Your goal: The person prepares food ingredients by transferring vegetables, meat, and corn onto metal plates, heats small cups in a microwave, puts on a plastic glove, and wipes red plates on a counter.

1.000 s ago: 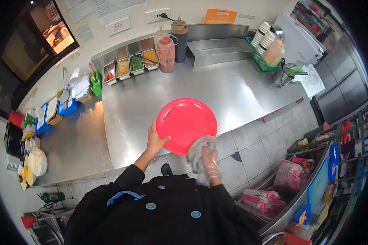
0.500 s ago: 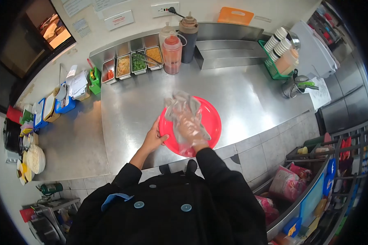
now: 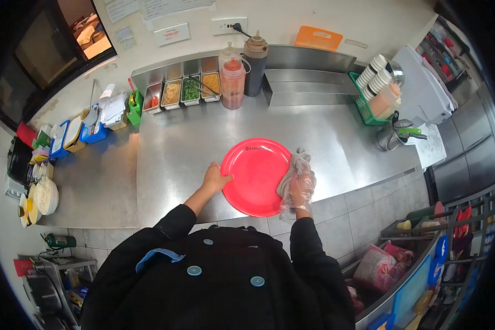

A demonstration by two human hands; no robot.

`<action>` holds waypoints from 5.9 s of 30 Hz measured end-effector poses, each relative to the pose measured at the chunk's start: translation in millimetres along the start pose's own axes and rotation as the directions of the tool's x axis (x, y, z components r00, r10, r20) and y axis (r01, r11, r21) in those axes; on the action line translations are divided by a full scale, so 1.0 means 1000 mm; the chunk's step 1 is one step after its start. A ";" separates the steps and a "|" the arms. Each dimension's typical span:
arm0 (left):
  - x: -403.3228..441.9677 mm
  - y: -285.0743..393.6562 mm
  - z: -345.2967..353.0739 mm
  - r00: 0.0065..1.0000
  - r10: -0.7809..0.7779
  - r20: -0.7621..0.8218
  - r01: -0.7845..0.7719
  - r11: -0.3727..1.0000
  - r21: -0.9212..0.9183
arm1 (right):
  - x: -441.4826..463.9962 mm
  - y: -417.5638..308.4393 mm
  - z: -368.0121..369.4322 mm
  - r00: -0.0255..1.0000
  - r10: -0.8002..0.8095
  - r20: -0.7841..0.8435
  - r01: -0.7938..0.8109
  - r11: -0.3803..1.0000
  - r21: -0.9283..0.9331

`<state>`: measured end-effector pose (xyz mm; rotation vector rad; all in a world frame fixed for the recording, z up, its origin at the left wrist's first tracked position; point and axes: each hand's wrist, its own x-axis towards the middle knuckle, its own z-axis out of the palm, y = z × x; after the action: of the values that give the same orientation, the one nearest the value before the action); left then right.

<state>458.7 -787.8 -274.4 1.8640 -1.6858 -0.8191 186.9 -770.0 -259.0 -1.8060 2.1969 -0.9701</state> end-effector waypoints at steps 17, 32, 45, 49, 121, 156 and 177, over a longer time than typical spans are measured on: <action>0.099 -0.144 -0.117 0.890 -0.276 -0.364 0.038 0.839 -0.543 | -0.009 -0.018 -0.047 0.987 0.132 0.097 -0.156 0.571 0.806; -0.042 -0.018 0.007 0.881 -0.032 0.472 0.331 0.754 -0.567 | -0.051 -0.106 0.032 0.698 -0.335 0.633 0.515 0.849 -0.119; -0.048 -0.018 0.028 0.945 -0.074 0.319 0.305 0.552 -0.776 | -0.058 -0.023 -0.022 0.936 0.192 0.297 -0.210 0.977 0.031; -0.056 -0.005 0.026 0.922 -0.088 0.377 0.373 0.459 -0.806 | -0.102 -0.038 -0.002 0.956 0.290 0.038 -0.287 0.909 0.302; -0.063 -0.126 0.173 0.901 -0.414 0.129 0.351 0.523 -0.777 | -0.440 0.134 -0.079 0.719 0.626 0.303 -0.693 0.610 0.383; -0.244 0.136 -0.008 0.933 0.350 -0.084 -0.293 0.604 -0.741 | -0.231 -0.105 -0.136 0.993 0.001 0.117 -0.099 0.537 0.838; -0.219 0.138 -0.041 0.934 0.283 -0.218 -0.305 0.312 -0.900 | -0.231 -0.059 -0.197 0.788 0.543 0.290 -0.169 -0.262 0.950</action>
<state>379.6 -587.8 -125.4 0.6990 -1.0365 -1.2233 202.5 -485.3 -138.4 -0.1132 0.9361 -1.9069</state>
